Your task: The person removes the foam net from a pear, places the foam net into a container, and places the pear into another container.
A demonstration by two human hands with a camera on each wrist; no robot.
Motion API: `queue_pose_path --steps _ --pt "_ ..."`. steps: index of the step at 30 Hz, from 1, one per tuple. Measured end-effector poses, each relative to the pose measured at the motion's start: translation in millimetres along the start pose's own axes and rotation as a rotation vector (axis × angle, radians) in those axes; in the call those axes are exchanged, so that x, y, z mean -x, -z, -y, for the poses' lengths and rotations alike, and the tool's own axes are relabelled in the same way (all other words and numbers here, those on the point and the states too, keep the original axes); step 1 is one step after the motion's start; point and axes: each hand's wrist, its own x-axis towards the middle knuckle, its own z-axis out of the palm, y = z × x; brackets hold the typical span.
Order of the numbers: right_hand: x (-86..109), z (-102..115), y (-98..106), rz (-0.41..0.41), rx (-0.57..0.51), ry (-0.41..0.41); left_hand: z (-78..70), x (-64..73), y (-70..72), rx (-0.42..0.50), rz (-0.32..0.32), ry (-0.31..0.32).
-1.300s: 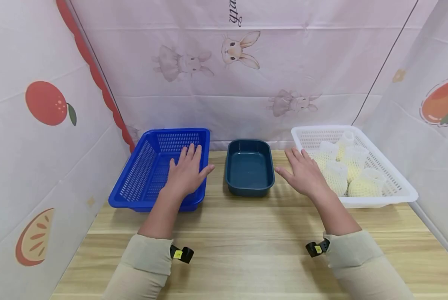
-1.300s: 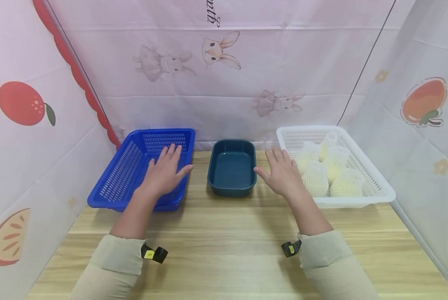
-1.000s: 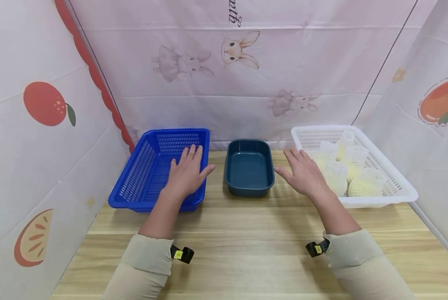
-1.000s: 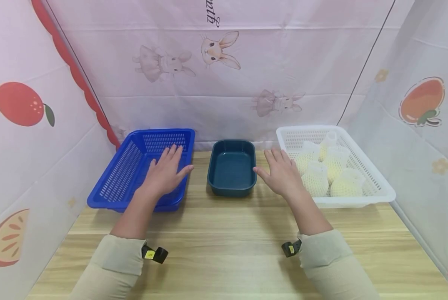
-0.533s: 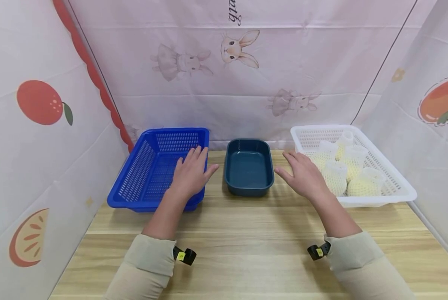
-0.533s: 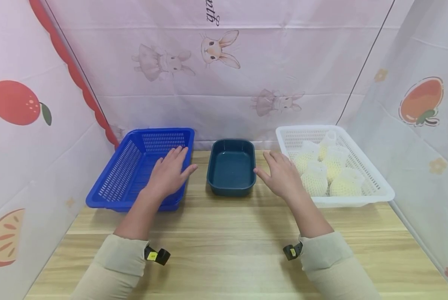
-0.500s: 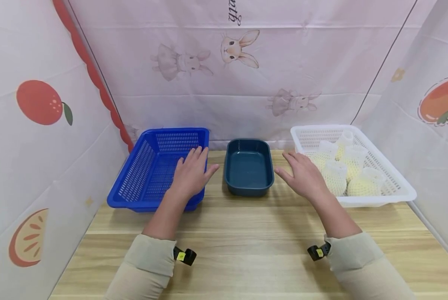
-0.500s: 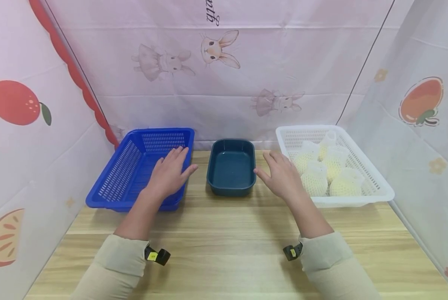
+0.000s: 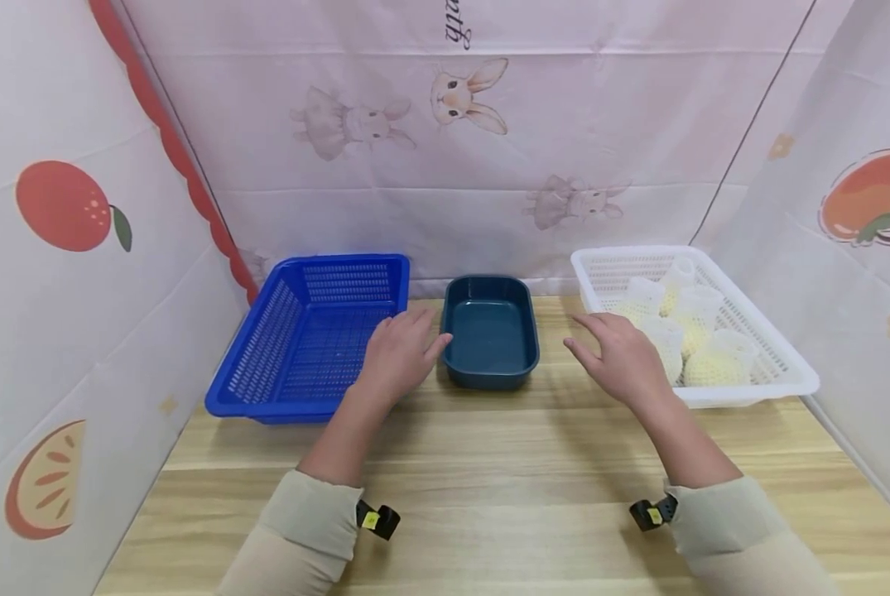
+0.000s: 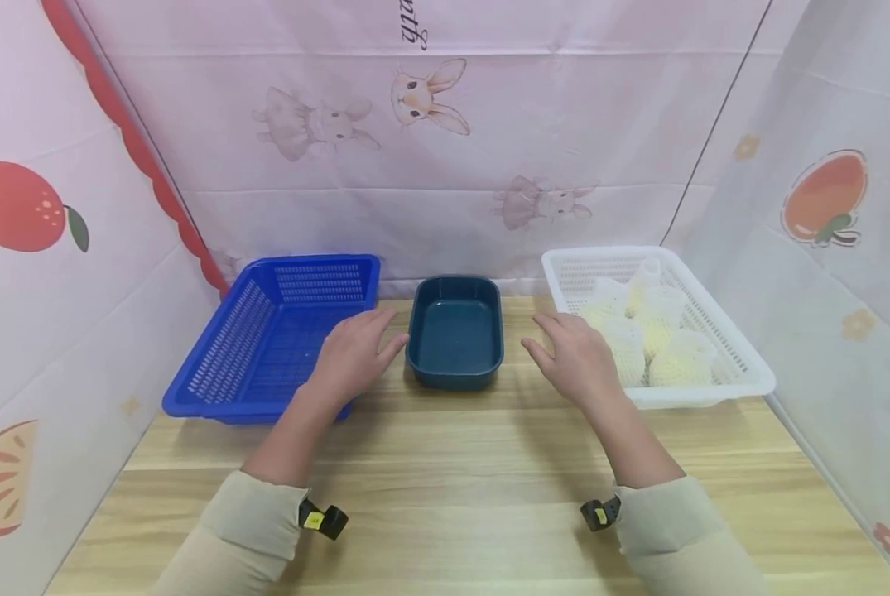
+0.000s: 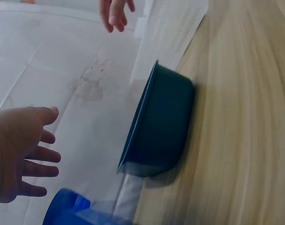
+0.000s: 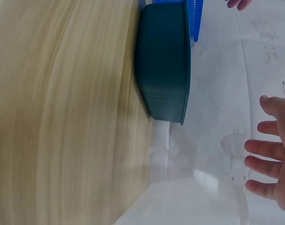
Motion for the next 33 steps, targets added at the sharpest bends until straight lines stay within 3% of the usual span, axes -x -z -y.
queue_pose_path --steps 10,14,25,33 --pt "18.1 -19.6 11.3 -0.247 0.020 0.088 -18.5 3.2 -18.5 -0.023 -0.026 -0.105" --pt "23.0 -31.8 18.5 -0.291 0.006 0.065 -24.9 2.2 -27.6 -0.019 -0.016 -0.151" --pt "37.4 -70.9 26.5 -0.236 -0.060 -0.173 -34.3 -0.4 -59.9 -0.081 0.018 -0.216" --pt "43.6 -85.1 24.8 -0.141 -0.082 -0.287 -36.1 0.7 -73.6 -0.112 0.059 -0.222"
